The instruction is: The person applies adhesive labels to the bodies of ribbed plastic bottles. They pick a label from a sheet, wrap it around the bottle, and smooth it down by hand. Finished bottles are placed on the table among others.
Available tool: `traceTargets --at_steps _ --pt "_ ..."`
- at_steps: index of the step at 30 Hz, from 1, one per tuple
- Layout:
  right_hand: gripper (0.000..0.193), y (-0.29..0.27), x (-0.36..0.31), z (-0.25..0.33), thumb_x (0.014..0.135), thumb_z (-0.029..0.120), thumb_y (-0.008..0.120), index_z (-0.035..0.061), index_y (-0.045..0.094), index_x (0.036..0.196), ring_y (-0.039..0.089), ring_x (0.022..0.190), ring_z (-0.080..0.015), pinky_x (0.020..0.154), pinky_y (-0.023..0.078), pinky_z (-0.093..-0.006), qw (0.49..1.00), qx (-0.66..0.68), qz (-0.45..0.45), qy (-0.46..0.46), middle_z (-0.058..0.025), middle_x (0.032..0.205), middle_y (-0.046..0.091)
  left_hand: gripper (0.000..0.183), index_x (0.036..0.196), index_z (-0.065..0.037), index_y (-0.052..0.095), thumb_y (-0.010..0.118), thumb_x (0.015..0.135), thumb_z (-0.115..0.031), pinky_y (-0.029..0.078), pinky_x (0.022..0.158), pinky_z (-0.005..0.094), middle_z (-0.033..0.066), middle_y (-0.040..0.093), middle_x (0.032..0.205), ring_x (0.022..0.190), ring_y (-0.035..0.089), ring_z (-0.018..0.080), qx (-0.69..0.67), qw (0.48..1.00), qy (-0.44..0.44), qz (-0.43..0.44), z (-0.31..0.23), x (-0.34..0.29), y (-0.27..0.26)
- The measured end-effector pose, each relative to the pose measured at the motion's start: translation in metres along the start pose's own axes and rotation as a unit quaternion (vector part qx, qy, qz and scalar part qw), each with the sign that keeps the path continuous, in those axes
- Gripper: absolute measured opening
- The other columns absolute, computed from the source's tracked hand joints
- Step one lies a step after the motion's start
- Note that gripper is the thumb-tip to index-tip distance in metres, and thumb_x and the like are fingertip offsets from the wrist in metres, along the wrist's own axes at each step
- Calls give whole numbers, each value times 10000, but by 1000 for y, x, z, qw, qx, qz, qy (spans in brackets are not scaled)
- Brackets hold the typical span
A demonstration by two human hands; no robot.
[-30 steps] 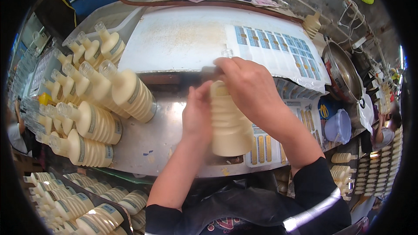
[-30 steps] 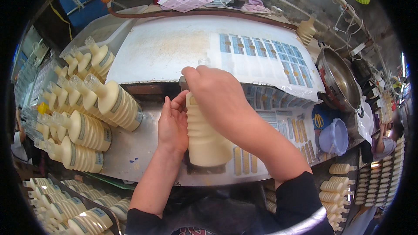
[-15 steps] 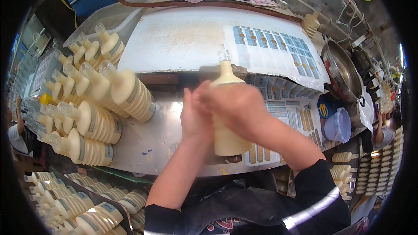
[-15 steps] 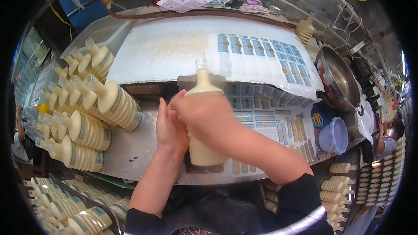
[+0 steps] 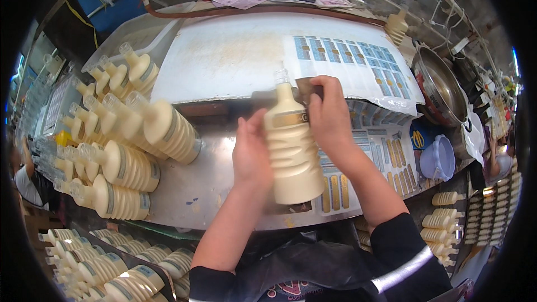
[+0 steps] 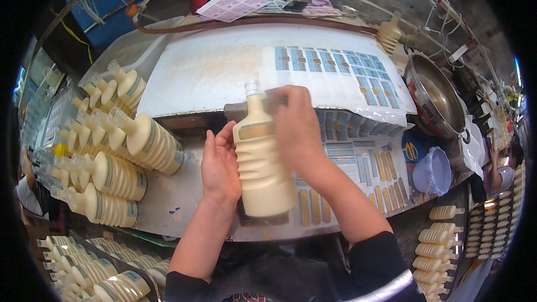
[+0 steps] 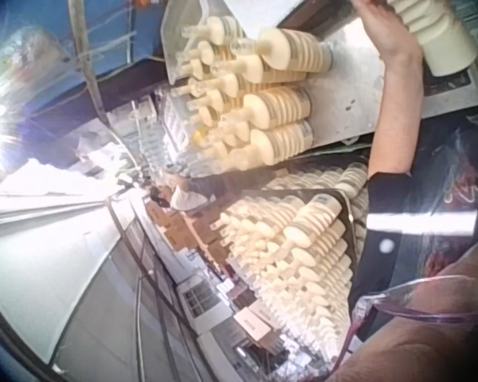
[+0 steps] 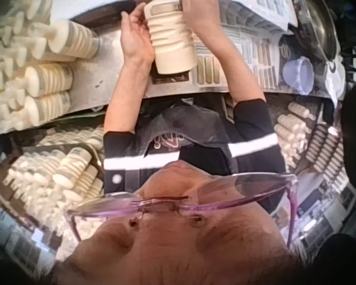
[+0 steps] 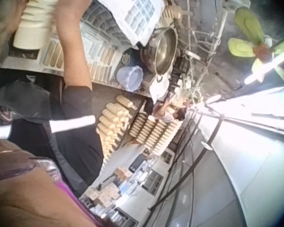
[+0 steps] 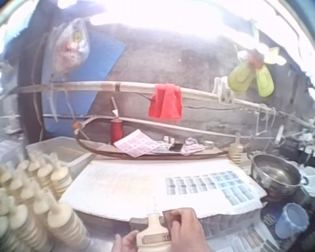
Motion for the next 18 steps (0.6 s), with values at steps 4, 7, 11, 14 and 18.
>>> traceTargets --at_steps 4,7,11,14,18 --pt "266 -14 0 -12 958 25 528 9 514 1223 611 1073 -355 959 491 -437 997 63 -33 -42 -205 1167 589 502 1326 -69 556 399 1102 -490 453 1064 394 75 597 1225 1167 556 204 1 1000 -4 -9 2 -2 7" --pt "285 -3 3 33 951 41 523 12 500 1234 595 1073 -387 944 485 -465 991 104 -24 -76 -211 1177 569 425 1331 -58 539 536 1078 -399 480 1036 371 67 592 1213 1161 561 183 41 999 32 6 -2 2 2" --pt "300 24 2 44 934 51 523 18 500 1231 572 1109 -428 970 473 -474 995 66 47 -57 -220 1209 547 391 1323 -43 521 702 996 -161 521 968 304 51 587 1216 1098 588 140 196 977 77 -39 -12 2 5" --pt "291 18 2 16 962 53 511 15 501 1250 570 1146 -384 1010 460 -434 997 75 32 -9 -202 1239 542 361 1316 -45 528 685 1002 -133 534 966 318 50 595 1197 1082 602 147 195 977 80 -30 -13 8 -7" --pt "298 3 -10 -33 983 39 515 13 501 1280 573 1127 -323 1008 459 -388 994 91 -41 -37 -171 1250 544 347 1343 -19 496 610 1025 -97 518 972 318 102 586 1267 1127 597 162 141 988 61 -8 -5 9 -7"
Point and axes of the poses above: each hand's wrist, its own x-axis towards the middle knuckle, its own y-axis out of the palm, z = x × y, the point moved 10 cm from there along x, towards the middle knuckle
